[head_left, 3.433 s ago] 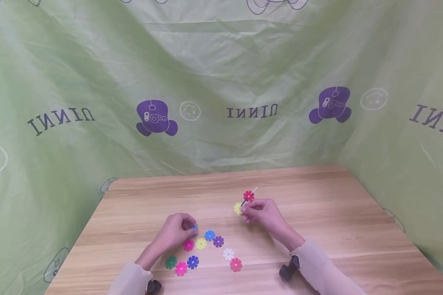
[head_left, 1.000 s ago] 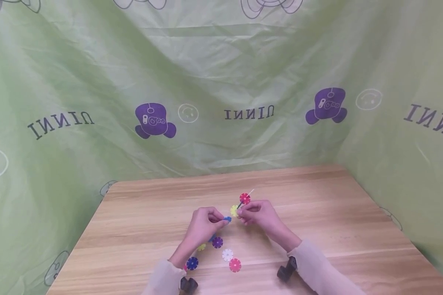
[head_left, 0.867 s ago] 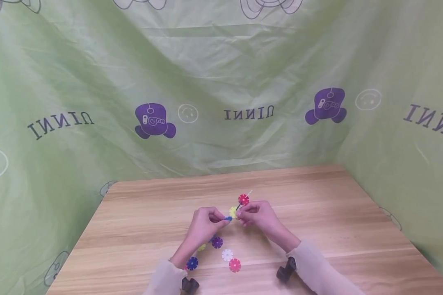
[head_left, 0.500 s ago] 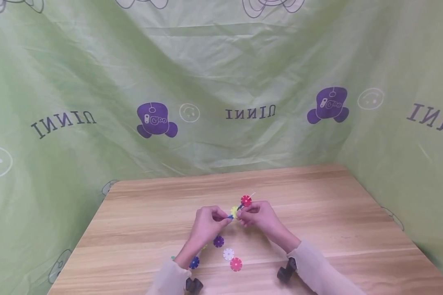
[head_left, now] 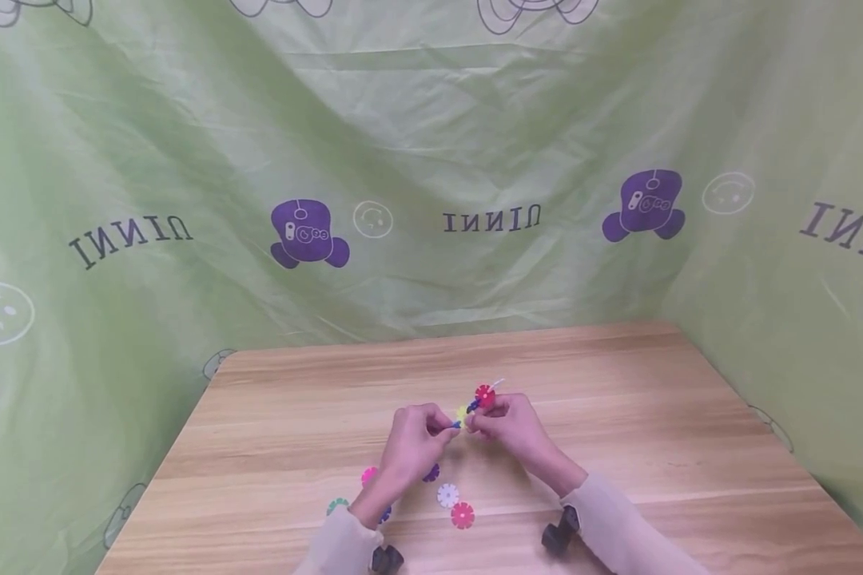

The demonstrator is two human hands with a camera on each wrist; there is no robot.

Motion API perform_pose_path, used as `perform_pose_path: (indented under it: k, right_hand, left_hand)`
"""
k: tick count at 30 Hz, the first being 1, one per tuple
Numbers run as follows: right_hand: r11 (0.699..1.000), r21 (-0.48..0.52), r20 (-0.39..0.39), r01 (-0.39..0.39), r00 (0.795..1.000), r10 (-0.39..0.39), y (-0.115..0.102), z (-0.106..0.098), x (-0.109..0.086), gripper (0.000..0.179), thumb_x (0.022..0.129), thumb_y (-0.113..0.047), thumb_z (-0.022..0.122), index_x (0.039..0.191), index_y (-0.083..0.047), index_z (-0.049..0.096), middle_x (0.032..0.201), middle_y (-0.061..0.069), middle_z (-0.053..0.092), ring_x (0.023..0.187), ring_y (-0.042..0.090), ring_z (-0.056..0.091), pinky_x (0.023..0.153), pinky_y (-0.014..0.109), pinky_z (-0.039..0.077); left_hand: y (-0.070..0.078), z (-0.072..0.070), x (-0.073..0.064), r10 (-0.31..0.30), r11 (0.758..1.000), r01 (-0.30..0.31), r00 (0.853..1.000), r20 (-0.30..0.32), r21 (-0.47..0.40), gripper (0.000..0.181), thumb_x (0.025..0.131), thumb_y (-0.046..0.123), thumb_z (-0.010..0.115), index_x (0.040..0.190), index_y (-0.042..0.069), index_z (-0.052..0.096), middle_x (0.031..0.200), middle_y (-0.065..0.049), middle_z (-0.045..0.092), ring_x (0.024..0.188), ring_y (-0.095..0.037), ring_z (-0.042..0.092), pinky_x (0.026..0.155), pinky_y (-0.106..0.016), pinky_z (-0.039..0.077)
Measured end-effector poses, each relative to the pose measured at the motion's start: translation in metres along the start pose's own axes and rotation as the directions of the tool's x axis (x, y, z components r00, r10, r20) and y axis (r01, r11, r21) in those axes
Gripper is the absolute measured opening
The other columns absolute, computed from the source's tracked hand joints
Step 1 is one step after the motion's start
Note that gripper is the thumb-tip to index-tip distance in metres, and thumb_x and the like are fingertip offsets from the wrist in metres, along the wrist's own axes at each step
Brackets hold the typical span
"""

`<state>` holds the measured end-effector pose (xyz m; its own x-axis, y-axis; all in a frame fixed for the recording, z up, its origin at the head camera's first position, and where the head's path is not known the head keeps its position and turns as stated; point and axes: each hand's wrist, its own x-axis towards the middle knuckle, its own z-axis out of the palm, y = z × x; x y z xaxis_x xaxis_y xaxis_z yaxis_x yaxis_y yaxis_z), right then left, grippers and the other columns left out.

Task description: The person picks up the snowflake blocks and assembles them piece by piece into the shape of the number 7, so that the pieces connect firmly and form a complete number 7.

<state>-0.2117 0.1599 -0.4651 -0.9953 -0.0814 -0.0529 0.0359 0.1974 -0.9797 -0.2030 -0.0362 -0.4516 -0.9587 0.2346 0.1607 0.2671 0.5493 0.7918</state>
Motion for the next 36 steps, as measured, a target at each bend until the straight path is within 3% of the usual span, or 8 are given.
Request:
perform_pose_path:
  k: [9,20,31,36]
  right_hand:
    - [0.999,0.030,0.016,-0.017,1.000,0.016,-0.002,-0.003,-0.002,0.012,0.086,-0.006,0.078,0.092,0.004,0.074,0.076,0.001,0.075,0.069,0.014,0.061,0.067,0.025,0.056]
    - [0.999,0.020,-0.010,-0.034,0.999,0.035,-0.004,0.000,-0.003,0.013,0.089,-0.008,0.077,0.095,0.003,0.076,0.079,0.003,0.077,0.069,0.013,0.063,0.066,0.024,0.056]
    - [0.997,0.079,0.023,-0.018,1.000,0.016,0.000,0.000,0.000,0.021,0.096,-0.005,0.070,0.111,0.009,0.071,0.095,0.020,0.079,0.079,0.020,0.075,0.076,0.032,0.066]
    - [0.995,0.092,0.019,-0.026,1.000,0.024,0.002,0.000,0.002,0.022,0.095,-0.005,0.070,0.112,0.008,0.070,0.102,0.019,0.079,0.092,0.029,0.078,0.085,0.037,0.066]
  left_hand:
    - [0.002,0.002,-0.001,0.049,0.999,-0.049,0.999,0.008,-0.013,0.006,0.089,0.003,0.080,0.089,0.008,0.076,0.082,-0.004,0.078,0.072,-0.006,0.065,0.066,-0.018,0.057]
    - [-0.003,-0.001,0.002,0.030,0.999,-0.029,1.000,0.009,-0.020,0.009,0.087,0.008,0.084,0.091,0.012,0.076,0.086,-0.002,0.079,0.079,-0.008,0.069,0.073,-0.018,0.059]
    - [-0.017,-0.018,0.000,0.027,0.999,-0.024,0.996,0.088,-0.035,0.014,0.088,0.012,0.083,0.098,0.011,0.075,0.090,-0.002,0.077,0.081,-0.010,0.068,0.068,-0.020,0.059]
    - [-0.028,-0.032,-0.003,0.019,1.000,-0.019,0.994,0.104,-0.004,0.014,0.088,0.010,0.082,0.100,0.006,0.075,0.090,-0.001,0.076,0.082,-0.011,0.068,0.071,-0.020,0.059]
